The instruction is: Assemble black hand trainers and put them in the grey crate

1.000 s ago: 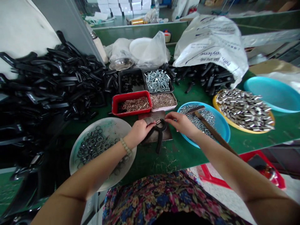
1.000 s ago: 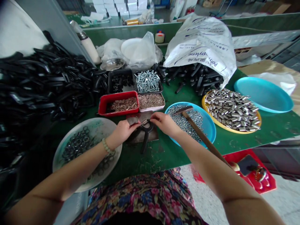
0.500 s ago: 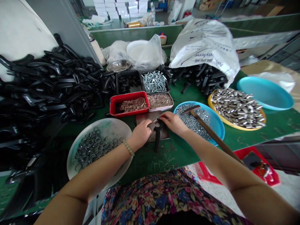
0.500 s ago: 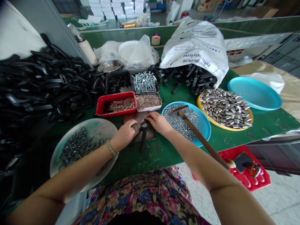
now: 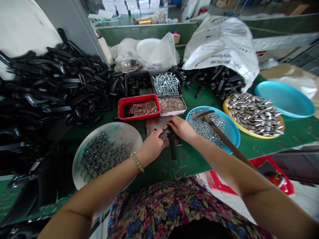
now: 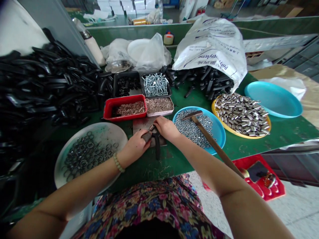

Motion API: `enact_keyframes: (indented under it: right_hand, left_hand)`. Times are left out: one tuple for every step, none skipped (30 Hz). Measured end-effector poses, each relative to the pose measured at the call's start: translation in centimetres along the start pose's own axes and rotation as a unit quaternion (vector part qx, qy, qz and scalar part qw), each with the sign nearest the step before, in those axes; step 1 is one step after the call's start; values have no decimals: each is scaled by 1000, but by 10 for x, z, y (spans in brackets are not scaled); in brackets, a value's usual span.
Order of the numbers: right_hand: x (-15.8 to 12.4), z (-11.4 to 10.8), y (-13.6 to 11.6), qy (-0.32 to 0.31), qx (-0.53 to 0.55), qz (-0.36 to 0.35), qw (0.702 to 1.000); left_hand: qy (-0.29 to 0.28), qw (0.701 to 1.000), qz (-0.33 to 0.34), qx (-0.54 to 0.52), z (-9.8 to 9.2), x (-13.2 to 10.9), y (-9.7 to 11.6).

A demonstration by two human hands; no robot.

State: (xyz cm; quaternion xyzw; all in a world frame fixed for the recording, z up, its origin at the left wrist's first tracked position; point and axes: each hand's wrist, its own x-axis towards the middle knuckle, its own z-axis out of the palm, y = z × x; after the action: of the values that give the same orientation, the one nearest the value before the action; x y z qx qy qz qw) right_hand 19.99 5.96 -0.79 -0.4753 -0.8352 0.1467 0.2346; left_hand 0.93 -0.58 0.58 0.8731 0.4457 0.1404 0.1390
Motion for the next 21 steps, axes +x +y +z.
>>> enact_keyframes:
  right_hand:
    - [0, 0, -1, -1, -6, -5, 1000]
    - [0, 0, -1, -2, -10, -8, 1000]
    - [0, 0, -2, -2, -11, -7, 1000]
    - [0, 0, -2, -1, -11, -4, 1000]
    - [0, 0, -2, 0, -11, 2, 1000]
    - [0, 0, -3, 0, -11, 7, 1000]
    - [0, 0, -3, -1, -13, 11, 1000]
    - [0, 0, -3, -4, -15, 14, 1000]
    - [0, 0, -3, -6, -16, 14, 1000]
    - [0, -1, -3, -7, -17, 13, 1000]
    - [0, -1, -3, -7, -15, 11, 1000]
    - [-1, -1, -3, -6, -12, 8, 1000]
    - [-1, -1, -2, -4, -8, 6, 1000]
    - [-1, -1, -2, -2, -5, 5, 1000]
    - [-1, -1, -2, -1, -2, 5, 1000]
    - [-2, -1, -2, -1, 1, 4, 1000]
    - [-2, -1, -1, -1, 2, 5, 1000]
    - [-2, 0, -1, -2, 3, 6, 1000]
    - [-2, 0, -1, -2, 4, 5, 1000]
    - [-1, 0, 0, -2, 3, 4, 1000]
    - [-1, 0, 0, -3, 0, 3, 1000]
  left_hand:
    - [2, 1000, -5, -1, 1, 0, 1]
    - [4, 1000, -8, -2, 2, 0, 1]
    - [6, 1000, -11, -1, 2, 0, 1]
    - [8, 1000, -12, 0, 3, -1, 1]
    - [9, 1000, -13, 1, 3, -1, 1]
    - [9, 1000, -13, 3, 3, -1, 1]
    - [8, 1000, -15, 4, 2, -1, 1]
    - [7, 1000, -17, 5, 2, -1, 1]
    - [6, 1000, -19, 5, 2, -2, 1]
    - [6, 1000, -22, 3, 2, -2, 1]
    - [6, 1000, -23, 1, 2, -2, 1]
    - [5, 1000, -23, -3, 2, -2, 1]
    - [6, 1000, -23, -7, 3, -2, 0]
    - [5, 1000, -23, -11, 3, -2, 0]
    - [6, 1000, -23, -14, 3, -1, 0]
    - [6, 1000, -24, -16, 4, -1, -1]
    - [5, 1000, -25, -16, 4, -1, -1]
    - [5, 1000, -25, -15, 4, -1, -1]
    - [4, 1000, -25, -14, 4, -1, -2]
    - [2, 1000, -24, -13, 4, -1, -2]
    - [1, 1000, -24, -13, 3, -1, -1]
